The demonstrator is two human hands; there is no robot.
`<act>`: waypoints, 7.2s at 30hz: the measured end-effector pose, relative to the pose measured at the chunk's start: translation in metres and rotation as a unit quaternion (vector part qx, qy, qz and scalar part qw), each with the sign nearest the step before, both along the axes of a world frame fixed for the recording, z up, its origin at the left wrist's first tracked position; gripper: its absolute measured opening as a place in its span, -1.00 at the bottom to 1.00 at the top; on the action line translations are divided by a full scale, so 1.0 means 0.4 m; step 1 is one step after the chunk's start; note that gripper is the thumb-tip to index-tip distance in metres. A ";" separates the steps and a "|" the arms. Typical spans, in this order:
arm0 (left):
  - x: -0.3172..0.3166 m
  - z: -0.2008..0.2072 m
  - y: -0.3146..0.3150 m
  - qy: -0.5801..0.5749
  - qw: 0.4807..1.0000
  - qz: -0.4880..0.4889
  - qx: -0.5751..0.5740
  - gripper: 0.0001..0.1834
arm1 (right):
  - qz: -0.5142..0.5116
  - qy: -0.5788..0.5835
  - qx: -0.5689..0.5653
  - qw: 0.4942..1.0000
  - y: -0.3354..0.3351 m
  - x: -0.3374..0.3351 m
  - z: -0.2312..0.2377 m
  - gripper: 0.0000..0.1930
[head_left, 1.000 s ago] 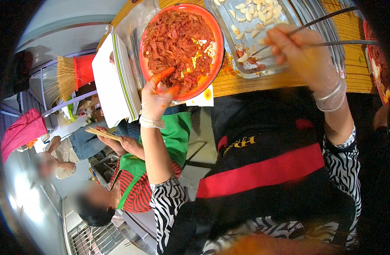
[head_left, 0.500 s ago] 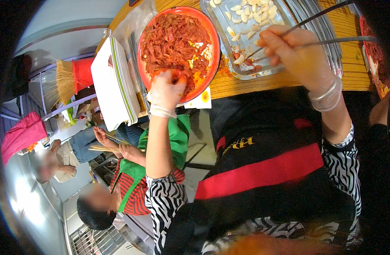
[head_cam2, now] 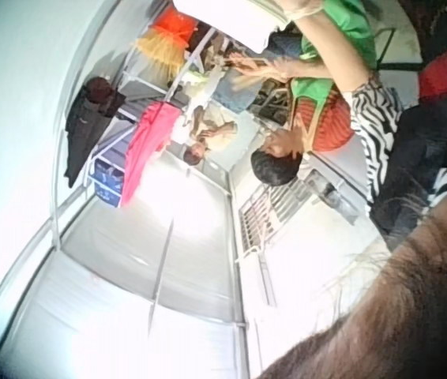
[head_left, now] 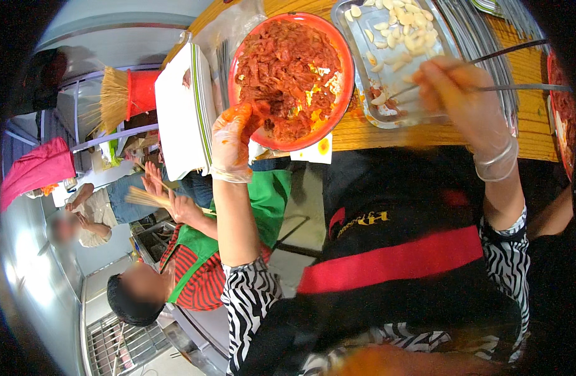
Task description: The person threads seasoned meat and garlic cloves onto metal skewers. They pick up pieces of meat and garlic from a tray and a bowl, then slide them onto the skewers one by one.
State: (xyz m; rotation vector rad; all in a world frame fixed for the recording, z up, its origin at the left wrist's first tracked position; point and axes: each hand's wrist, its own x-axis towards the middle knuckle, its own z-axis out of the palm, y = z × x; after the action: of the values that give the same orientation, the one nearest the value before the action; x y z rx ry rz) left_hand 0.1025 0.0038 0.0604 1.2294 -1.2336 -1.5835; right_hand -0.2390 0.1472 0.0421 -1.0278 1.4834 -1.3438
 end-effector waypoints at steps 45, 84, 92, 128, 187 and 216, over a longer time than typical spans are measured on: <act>-0.105 0.047 -0.040 0.118 0.979 0.142 -0.087 -0.82 | 0.075 -0.135 -0.018 0.988 -0.261 0.234 0.038 -0.61; -0.136 -0.047 -0.009 0.234 0.970 -0.059 -0.022 -0.76 | 0.009 -0.267 -0.104 0.958 -0.298 0.201 0.064 -0.55; -0.143 -0.071 -0.011 0.196 0.977 -0.053 -0.061 -0.80 | -0.013 -0.269 -0.093 0.958 -0.295 0.183 0.050 -0.56; -0.188 -0.110 -0.010 0.191 0.975 -0.051 0.101 -0.81 | -0.033 -0.169 -0.069 0.983 -0.304 0.152 0.030 -0.55; -0.240 0.001 0.033 0.248 0.963 -0.031 0.099 -0.48 | -0.056 -0.176 -0.036 0.982 -0.197 0.109 0.052 -0.55; -0.381 -0.084 0.077 0.149 0.966 -0.036 0.206 -0.79 | -0.033 0.144 0.171 0.974 -0.013 -0.082 0.119 -0.72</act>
State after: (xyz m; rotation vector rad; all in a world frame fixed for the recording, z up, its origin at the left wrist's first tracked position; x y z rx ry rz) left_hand -0.0497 0.0344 0.0267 1.1435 -0.7866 -2.0635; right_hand -0.2720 0.1421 0.0896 -0.9819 1.9028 -0.9611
